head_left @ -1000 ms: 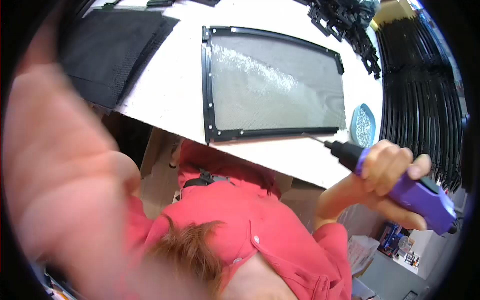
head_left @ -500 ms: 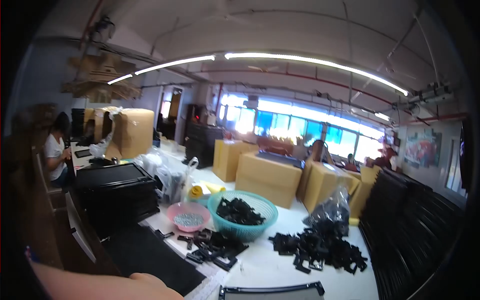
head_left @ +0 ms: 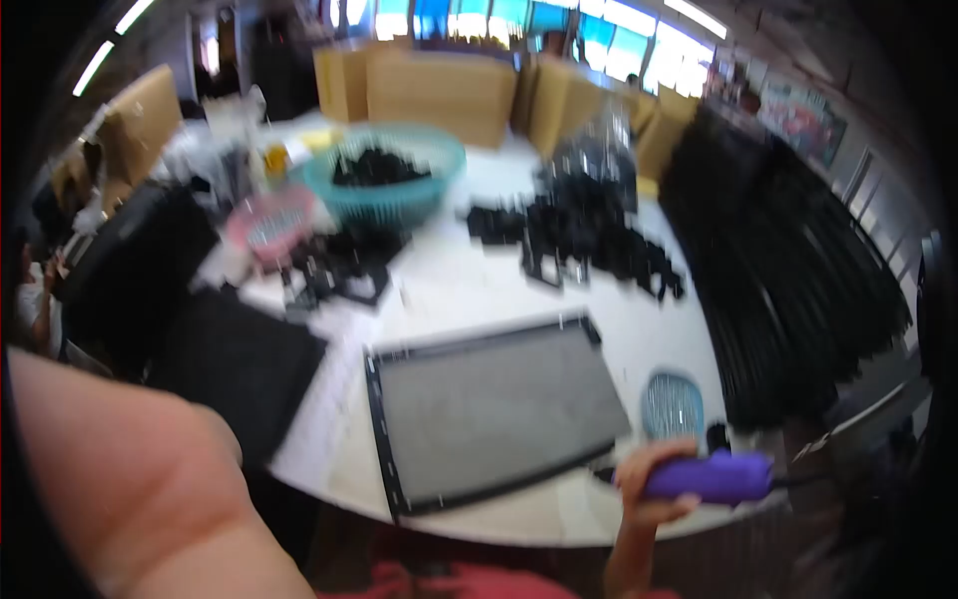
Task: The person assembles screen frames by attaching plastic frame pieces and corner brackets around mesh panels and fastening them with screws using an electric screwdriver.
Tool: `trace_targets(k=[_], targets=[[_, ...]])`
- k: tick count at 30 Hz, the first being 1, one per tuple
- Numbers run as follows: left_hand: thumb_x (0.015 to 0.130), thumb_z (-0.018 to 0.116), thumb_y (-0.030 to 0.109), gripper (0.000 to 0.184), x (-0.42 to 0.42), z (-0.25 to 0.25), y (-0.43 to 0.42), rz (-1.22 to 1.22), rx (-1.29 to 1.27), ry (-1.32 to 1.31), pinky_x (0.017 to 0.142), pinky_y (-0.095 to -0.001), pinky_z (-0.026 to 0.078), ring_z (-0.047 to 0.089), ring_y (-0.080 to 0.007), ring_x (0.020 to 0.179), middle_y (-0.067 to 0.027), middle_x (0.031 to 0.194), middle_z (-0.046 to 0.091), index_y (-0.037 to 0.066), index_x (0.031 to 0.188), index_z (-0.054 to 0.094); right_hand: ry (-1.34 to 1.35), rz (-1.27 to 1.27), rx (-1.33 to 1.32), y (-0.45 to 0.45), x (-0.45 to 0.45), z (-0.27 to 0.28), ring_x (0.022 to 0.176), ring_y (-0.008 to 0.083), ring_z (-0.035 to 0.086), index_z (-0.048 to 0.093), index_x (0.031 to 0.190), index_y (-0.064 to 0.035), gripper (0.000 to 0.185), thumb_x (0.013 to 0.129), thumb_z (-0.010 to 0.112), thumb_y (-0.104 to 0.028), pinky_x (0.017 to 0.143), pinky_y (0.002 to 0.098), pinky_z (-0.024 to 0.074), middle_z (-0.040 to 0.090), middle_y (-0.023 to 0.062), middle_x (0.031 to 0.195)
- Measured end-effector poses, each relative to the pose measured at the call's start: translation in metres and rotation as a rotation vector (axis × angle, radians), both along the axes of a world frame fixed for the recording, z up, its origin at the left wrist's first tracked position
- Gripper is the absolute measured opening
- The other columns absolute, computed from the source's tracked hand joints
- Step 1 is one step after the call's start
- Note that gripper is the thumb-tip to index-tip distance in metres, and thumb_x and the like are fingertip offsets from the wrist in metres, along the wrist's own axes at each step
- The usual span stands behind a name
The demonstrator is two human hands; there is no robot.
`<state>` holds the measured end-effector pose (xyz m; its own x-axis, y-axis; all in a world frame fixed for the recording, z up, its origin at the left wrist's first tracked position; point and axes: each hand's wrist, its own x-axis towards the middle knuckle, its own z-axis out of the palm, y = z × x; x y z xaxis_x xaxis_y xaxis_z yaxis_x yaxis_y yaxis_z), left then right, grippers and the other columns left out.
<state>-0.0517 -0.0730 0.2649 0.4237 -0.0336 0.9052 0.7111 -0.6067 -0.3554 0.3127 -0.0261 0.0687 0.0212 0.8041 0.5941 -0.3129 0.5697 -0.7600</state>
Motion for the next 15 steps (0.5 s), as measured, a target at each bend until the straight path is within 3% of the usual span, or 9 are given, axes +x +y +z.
trace_targets(k=[3, 6, 7, 8, 9, 11, 12, 14, 15], targets=[[0.076, 0.069, 0.048, 0.080, 0.024, -0.064, -0.019, -0.040, -0.197, -0.125, 0.106, -0.0580, 0.028, 0.035, -0.0465, 0.128, -0.0311, 0.135, 0.038, -0.001, 0.133, 0.041, 0.040, 0.074, 0.087, 0.010, 0.031, 0.005, 0.042, 0.0136, 0.045, 0.040, 0.105, -0.0011, 0.086, 0.069, 0.051, -0.079, 0.047, 0.0263, 0.0416, 0.046, 0.0024, 0.053], [0.077, 0.067, 0.050, 0.079, 0.040, -0.082, -0.031, -0.044, -0.261, -0.175, 0.106, -0.0596, 0.028, 0.034, -0.0481, 0.128, -0.0323, 0.135, 0.037, -0.001, 0.132, 0.041, 0.074, 0.559, 0.194, 0.026, 0.072, 0.013, 0.045, 0.0163, 0.048, 0.043, 0.115, -0.0008, 0.089, 0.070, 0.054, -0.077, 0.058, 0.0308, 0.0464, 0.053, 0.0070, 0.059], [0.078, 0.067, 0.050, 0.079, 0.043, -0.077, -0.032, -0.041, -0.229, -0.164, 0.106, -0.0601, 0.027, 0.034, -0.0486, 0.128, -0.0327, 0.135, 0.037, -0.001, 0.132, 0.041, 0.047, 0.835, 0.200, 0.034, 0.085, 0.018, 0.054, 0.0200, 0.053, 0.045, 0.119, -0.0028, 0.084, 0.073, 0.057, -0.072, 0.073, 0.0389, 0.0482, 0.057, 0.0090, 0.063], [0.079, 0.065, 0.053, 0.090, 0.050, -0.108, -0.027, 0.041, -0.283, -0.318, 0.107, -0.0538, 0.029, 0.034, -0.0431, 0.130, -0.0311, 0.139, 0.034, 0.001, 0.141, 0.026, 0.051, 0.938, 0.265, 0.043, 0.100, 0.002, 0.072, 0.0242, 0.057, 0.044, 0.125, -0.0056, 0.082, 0.076, 0.056, -0.070, 0.089, 0.0511, 0.0426, 0.062, 0.0111, 0.074], [0.081, 0.064, 0.052, 0.092, 0.065, -0.128, -0.033, 0.270, -0.531, -0.499, 0.108, -0.0478, 0.029, 0.034, -0.0388, 0.132, -0.0289, 0.141, 0.032, 0.000, 0.143, 0.021, 0.147, 0.901, 0.206, 0.041, 0.108, -0.015, 0.087, 0.0255, 0.054, 0.045, 0.127, -0.0078, 0.085, 0.076, 0.048, -0.076, 0.095, 0.0605, 0.0361, 0.062, 0.0136, 0.088], [0.083, 0.064, 0.047, 0.087, 0.078, -0.185, -0.028, 0.072, -0.799, -0.994, 0.108, -0.0436, 0.026, 0.032, -0.0309, 0.134, -0.0224, 0.144, 0.031, -0.001, 0.142, 0.022, 0.040, 0.808, 0.008, 0.063, 0.124, -0.029, 0.112, 0.0321, 0.051, 0.044, 0.132, -0.0053, 0.098, 0.071, 0.041, -0.082, 0.098, 0.0633, 0.0336, 0.055, 0.0201, 0.120], [0.088, 0.059, 0.044, 0.077, 0.064, -0.222, -0.037, 0.100, -0.996, -1.118, 0.106, -0.0410, 0.029, 0.031, -0.0273, 0.135, -0.0182, 0.145, 0.032, 0.000, 0.142, 0.024, -0.156, 0.657, -0.173, 0.080, 0.129, -0.031, 0.121, 0.0338, 0.047, 0.040, 0.135, -0.0024, 0.098, 0.074, 0.043, -0.080, 0.101, 0.0560, 0.0345, 0.051, 0.0206, 0.128], [0.097, 0.047, 0.028, 0.053, 0.057, -0.267, -0.060, -0.214, -1.296, -1.844, 0.100, -0.0416, 0.037, 0.034, -0.0265, 0.132, -0.0146, 0.143, 0.036, 0.000, 0.139, 0.031, -0.576, 0.358, -0.437, 0.102, 0.101, -0.007, 0.119, 0.0271, 0.050, 0.041, 0.134, -0.0006, 0.073, 0.089, 0.047, -0.058, 0.102, 0.0413, 0.0373, 0.053, 0.0184, 0.126], [0.098, 0.046, 0.028, 0.051, 0.056, -0.292, -0.067, -0.340, -1.239, -1.987, 0.096, -0.0436, 0.040, 0.038, -0.0267, 0.129, -0.0155, 0.142, 0.037, 0.002, 0.139, 0.031, -0.755, 0.254, -0.549, 0.121, 0.104, -0.024, 0.118, 0.0243, 0.051, 0.044, 0.133, -0.0022, 0.061, 0.091, 0.054, -0.045, 0.101, 0.0389, 0.0383, 0.056, 0.0158, 0.124]])
